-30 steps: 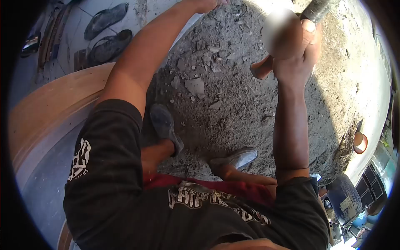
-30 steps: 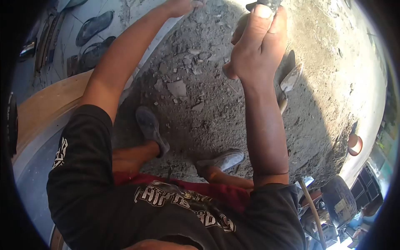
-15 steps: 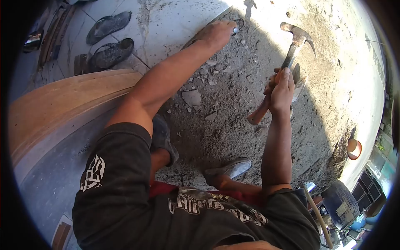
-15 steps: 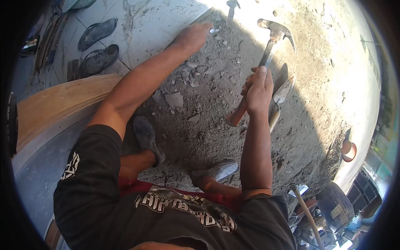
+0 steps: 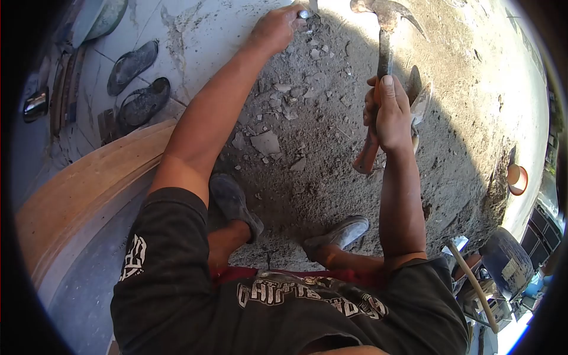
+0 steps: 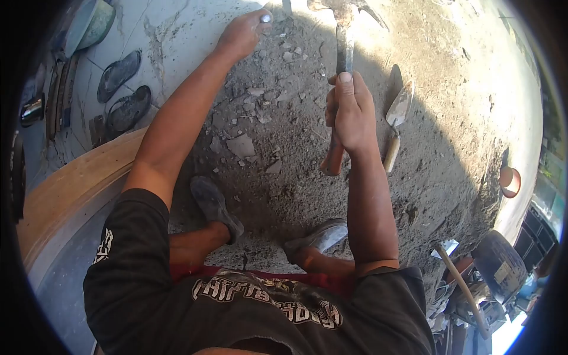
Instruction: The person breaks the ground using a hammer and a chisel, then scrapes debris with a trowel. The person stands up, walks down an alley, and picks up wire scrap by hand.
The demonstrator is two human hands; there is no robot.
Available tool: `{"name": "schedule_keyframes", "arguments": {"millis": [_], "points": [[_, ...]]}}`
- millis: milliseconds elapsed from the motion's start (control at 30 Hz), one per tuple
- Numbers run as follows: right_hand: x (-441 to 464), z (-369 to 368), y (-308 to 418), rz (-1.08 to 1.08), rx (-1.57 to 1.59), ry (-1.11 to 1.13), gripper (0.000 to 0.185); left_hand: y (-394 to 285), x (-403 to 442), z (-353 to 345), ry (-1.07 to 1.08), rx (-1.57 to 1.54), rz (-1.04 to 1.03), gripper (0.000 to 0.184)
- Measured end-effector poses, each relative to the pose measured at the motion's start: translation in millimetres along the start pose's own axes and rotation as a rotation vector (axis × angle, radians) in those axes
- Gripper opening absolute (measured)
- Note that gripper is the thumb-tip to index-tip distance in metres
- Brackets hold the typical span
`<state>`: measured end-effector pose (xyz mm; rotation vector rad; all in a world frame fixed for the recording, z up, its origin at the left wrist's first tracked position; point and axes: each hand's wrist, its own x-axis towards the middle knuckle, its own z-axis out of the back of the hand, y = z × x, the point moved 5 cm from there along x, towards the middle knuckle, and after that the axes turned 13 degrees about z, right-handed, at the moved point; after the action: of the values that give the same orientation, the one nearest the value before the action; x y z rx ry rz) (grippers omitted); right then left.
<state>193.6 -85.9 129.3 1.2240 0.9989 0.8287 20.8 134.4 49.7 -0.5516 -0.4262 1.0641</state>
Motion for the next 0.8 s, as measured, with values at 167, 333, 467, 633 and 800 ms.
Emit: {"name": "schedule_keyframes", "arguments": {"millis": [167, 333, 467, 633, 800], "points": [[28.6, -14.2, 55.4, 0.377, -0.149, 0.042, 0.045, -20.4, 20.6, 25.7, 0.217, -0.025, 0.13, 0.036], [69.1, -38.6, 4.0, 0.418, -0.584, 0.174, 0.051, 6.9, 28.9, 11.8, 0.153, 0.033, 0.101, 0.023], [52.7, -39.7, 13.5, 0.313, -0.565, 0.162, 0.048, 17.1, 34.5, -0.1, 0.139, 0.055, 0.083, 0.029], [29.0, -40.5, 14.5, 0.535, -0.247, -0.046, 0.049, 32.6, 43.1, 1.9, 0.187, 0.085, 0.054, 0.029], [66.4, -28.7, 13.0, 0.394, -0.545, 0.034, 0.05, 22.6, 47.5, 0.9, 0.112, 0.076, -0.049, 0.025]]}}
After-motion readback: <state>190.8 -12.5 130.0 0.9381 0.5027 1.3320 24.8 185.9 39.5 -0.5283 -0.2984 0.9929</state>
